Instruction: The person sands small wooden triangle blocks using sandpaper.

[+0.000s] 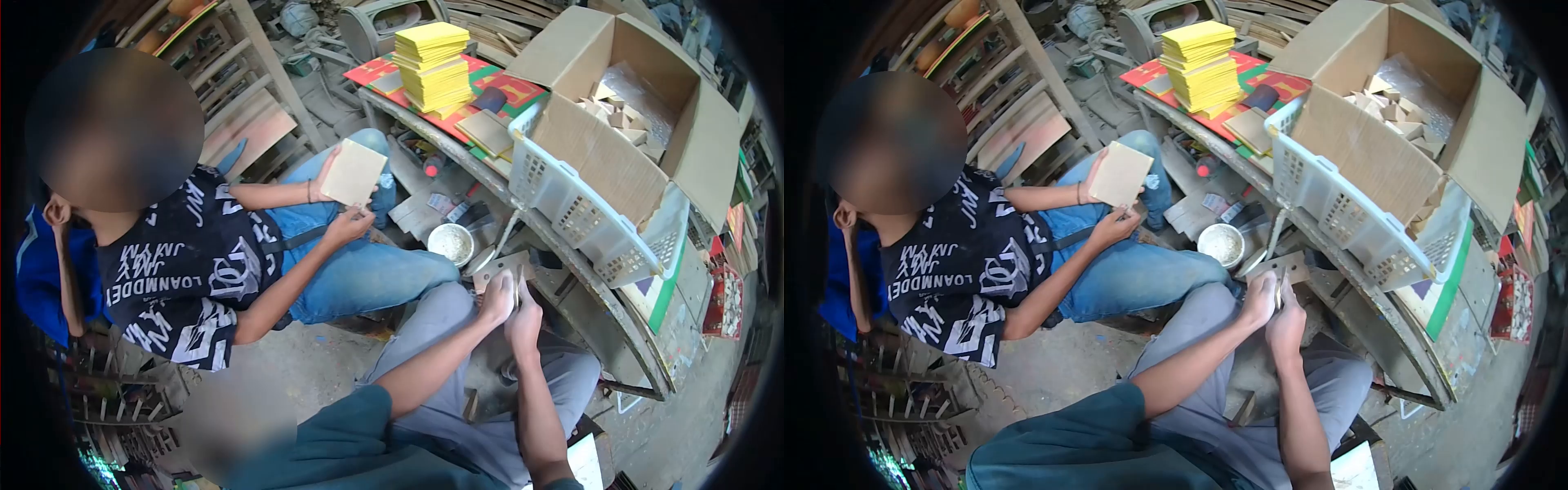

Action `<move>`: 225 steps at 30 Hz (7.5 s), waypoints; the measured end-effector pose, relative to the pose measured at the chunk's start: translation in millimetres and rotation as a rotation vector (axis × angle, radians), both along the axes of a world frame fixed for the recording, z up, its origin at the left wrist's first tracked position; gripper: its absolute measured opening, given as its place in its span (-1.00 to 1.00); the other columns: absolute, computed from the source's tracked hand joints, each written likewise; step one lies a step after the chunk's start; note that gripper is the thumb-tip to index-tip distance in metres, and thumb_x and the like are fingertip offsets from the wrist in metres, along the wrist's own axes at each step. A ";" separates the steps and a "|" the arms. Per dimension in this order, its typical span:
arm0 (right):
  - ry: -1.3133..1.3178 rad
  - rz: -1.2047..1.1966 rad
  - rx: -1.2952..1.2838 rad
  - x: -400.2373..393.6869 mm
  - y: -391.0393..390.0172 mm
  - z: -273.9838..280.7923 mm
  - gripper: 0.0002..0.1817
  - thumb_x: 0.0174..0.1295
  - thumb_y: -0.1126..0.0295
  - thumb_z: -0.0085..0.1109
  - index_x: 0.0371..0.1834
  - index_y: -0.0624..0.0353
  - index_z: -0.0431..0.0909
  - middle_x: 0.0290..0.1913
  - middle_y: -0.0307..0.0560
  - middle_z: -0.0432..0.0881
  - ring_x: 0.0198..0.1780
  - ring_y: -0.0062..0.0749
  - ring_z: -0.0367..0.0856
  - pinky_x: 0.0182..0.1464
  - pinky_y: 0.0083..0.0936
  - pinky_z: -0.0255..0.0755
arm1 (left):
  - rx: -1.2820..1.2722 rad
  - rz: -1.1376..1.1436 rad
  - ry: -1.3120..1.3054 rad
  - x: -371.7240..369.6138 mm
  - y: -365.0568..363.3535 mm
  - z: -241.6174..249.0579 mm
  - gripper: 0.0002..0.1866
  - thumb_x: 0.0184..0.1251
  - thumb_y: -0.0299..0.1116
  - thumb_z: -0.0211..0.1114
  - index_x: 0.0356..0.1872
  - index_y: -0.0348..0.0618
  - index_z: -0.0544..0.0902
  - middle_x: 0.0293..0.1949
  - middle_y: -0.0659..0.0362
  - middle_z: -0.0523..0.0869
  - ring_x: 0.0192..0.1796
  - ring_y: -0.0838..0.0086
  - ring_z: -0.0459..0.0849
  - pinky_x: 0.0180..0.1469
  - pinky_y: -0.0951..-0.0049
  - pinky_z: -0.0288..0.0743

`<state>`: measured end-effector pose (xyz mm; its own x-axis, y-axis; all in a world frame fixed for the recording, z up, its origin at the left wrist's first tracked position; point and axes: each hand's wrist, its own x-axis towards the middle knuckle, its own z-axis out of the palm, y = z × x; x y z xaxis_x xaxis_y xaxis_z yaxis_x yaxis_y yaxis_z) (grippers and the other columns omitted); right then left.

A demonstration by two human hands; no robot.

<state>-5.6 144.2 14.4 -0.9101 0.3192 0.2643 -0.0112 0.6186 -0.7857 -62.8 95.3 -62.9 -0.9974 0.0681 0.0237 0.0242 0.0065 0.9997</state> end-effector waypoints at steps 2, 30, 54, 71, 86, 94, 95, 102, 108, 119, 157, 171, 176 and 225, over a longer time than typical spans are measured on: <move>-0.251 -0.022 -0.132 -4.1 6.5 -9.2 -0.52 0.22 0.62 -0.05 0.26 0.34 0.39 -0.02 0.30 0.62 0.00 -0.09 0.67 0.03 -0.37 0.47 | -0.021 -0.020 -0.050 -0.5 -4.9 15.4 -0.73 0.26 -0.42 -0.15 -0.58 -0.28 0.42 -0.58 0.02 0.54 -0.50 0.32 0.49 -0.38 0.25 0.34; -0.225 -0.012 -0.202 -4.8 2.0 0.4 -0.49 0.12 0.77 -0.21 0.18 0.38 0.44 0.19 0.29 0.49 0.27 -0.09 0.47 0.30 -0.39 0.27 | 0.203 -0.083 -0.218 -10.3 0.6 -2.6 -0.75 0.29 -0.46 -0.14 -0.56 -0.20 0.43 -0.56 0.18 0.47 -0.46 0.46 0.45 -0.35 0.35 0.36; -0.130 -0.056 -0.251 15.1 27.2 -43.8 -0.55 0.01 0.72 -0.16 -0.01 0.38 0.56 -0.12 0.20 0.68 0.01 -0.16 0.66 0.13 -0.41 0.40 | 1.049 -0.478 -0.645 79.0 -102.2 65.7 -0.79 0.42 -0.19 0.08 -0.40 0.00 0.37 -0.44 0.28 0.42 -0.43 0.48 0.44 -0.38 0.43 0.36; -0.127 -0.040 -0.413 12.5 33.3 -68.9 -0.56 -0.03 0.73 -0.19 -0.06 0.47 0.55 -0.18 0.10 0.68 -0.08 -0.29 0.65 0.08 -0.46 0.40 | -0.555 -0.034 -0.566 257.5 -353.3 111.2 -0.79 0.35 -0.26 0.22 -0.19 -0.19 0.63 -0.45 0.20 0.64 -0.43 0.57 0.59 -0.33 0.51 0.46; -0.117 -0.065 -0.488 25.4 56.9 -77.1 -0.58 -0.02 0.71 -0.20 -0.08 0.49 0.54 -0.19 0.06 0.67 -0.11 -0.33 0.63 0.04 -0.49 0.41 | -0.596 -0.636 -0.914 312.7 -376.7 170.1 -0.72 0.20 -0.23 0.40 -0.11 -0.10 0.65 -0.59 0.34 0.42 -0.46 0.61 0.39 -0.22 0.53 0.37; -0.121 -0.101 -0.465 35.0 57.4 -56.9 -0.60 -0.02 0.71 -0.21 -0.11 0.49 0.54 -0.20 0.03 0.65 -0.14 -0.36 0.62 0.03 -0.49 0.42 | -0.801 -0.840 -0.610 260.0 -359.0 160.8 -0.67 0.25 -0.11 0.33 -0.13 -0.12 0.62 -0.46 0.13 0.60 -0.40 0.41 0.56 -0.26 0.41 0.42; -0.131 -0.112 -0.463 34.9 58.5 -58.4 -0.60 -0.02 0.71 -0.21 -0.11 0.49 0.54 -0.20 0.03 0.65 -0.14 -0.36 0.62 0.03 -0.49 0.42 | -0.773 -0.778 -0.493 253.8 -358.5 154.4 -0.67 0.26 -0.13 0.34 -0.07 -0.11 0.62 -0.40 0.13 0.65 -0.34 0.40 0.60 -0.22 0.42 0.44; -0.192 0.076 -0.596 34.4 49.8 -52.6 -0.64 0.15 0.68 -0.18 -0.04 0.42 0.55 -0.16 -0.07 0.65 -0.12 -0.48 0.58 0.03 -0.57 0.40 | -0.797 -0.580 -0.180 196.4 -308.2 131.4 -0.80 0.28 -0.34 0.27 -0.12 -0.15 0.62 -0.25 0.07 0.70 -0.20 0.27 0.67 -0.07 0.43 0.50; -0.235 0.320 -0.626 37.9 12.3 -20.1 -0.60 0.14 0.61 -0.21 -0.02 0.32 0.58 -0.34 -0.31 0.55 -0.31 -0.69 0.43 -0.21 -0.71 0.33 | -0.464 -0.240 -0.294 140.8 -260.5 100.0 -0.80 0.25 -0.44 0.27 -0.13 -0.25 0.66 -0.26 0.09 0.72 -0.21 0.50 0.66 -0.10 0.48 0.50; -0.294 0.256 -0.376 35.3 -8.4 -25.5 -0.78 0.14 0.38 0.35 -0.25 0.28 0.61 -0.66 -0.39 0.42 -0.62 -0.77 0.34 -0.52 -0.70 0.21 | -0.453 -0.024 -0.480 196.1 -273.6 75.1 -0.87 0.25 -0.41 0.30 -0.25 -0.25 0.66 -0.33 0.09 0.71 -0.23 0.48 0.66 -0.10 0.49 0.49; 0.713 -0.178 -0.378 145.0 249.2 319.3 -0.43 0.33 0.15 0.15 -0.79 -0.12 0.06 -0.75 -0.45 0.07 -0.73 -0.74 -0.04 -0.65 -0.65 -0.19 | -0.776 -0.192 -0.838 220.9 -478.0 33.9 -0.76 0.27 -0.20 0.24 -0.33 -0.18 0.68 -0.55 0.17 0.64 -0.51 0.54 0.58 -0.40 0.44 0.46; -0.402 0.823 -0.378 28.7 -149.7 60.1 -0.56 -0.01 0.23 0.45 -0.17 0.34 0.62 -0.42 -0.19 0.58 -0.35 -0.56 0.48 -0.24 -0.52 0.42 | -0.796 -0.254 -0.574 255.5 -466.0 -7.9 -0.73 0.29 -0.15 0.21 -0.25 -0.11 0.73 -0.45 0.12 0.69 -0.38 0.55 0.61 -0.34 0.39 0.48; -0.443 0.537 -0.406 16.1 -62.5 87.0 -0.68 0.13 0.33 0.34 -0.13 0.32 0.61 -0.59 -0.45 0.31 -0.51 -0.76 0.29 -0.46 -0.65 0.23 | -0.625 -0.608 -0.995 298.2 -434.7 51.5 -0.71 0.30 -0.09 0.25 -0.18 -0.04 0.74 -0.49 0.31 0.61 -0.43 0.61 0.51 -0.39 0.46 0.39; -0.403 1.831 -0.071 168.7 -177.3 68.4 -0.67 0.20 0.39 0.09 0.05 -0.11 0.58 -0.08 -0.04 0.43 -0.10 -0.10 0.55 -0.11 -0.23 0.40 | -0.604 -0.888 -0.674 295.8 -367.5 140.1 -0.37 -0.03 -0.33 0.51 0.14 -0.10 0.48 -0.30 0.21 0.60 -0.29 0.56 0.49 -0.20 0.49 0.41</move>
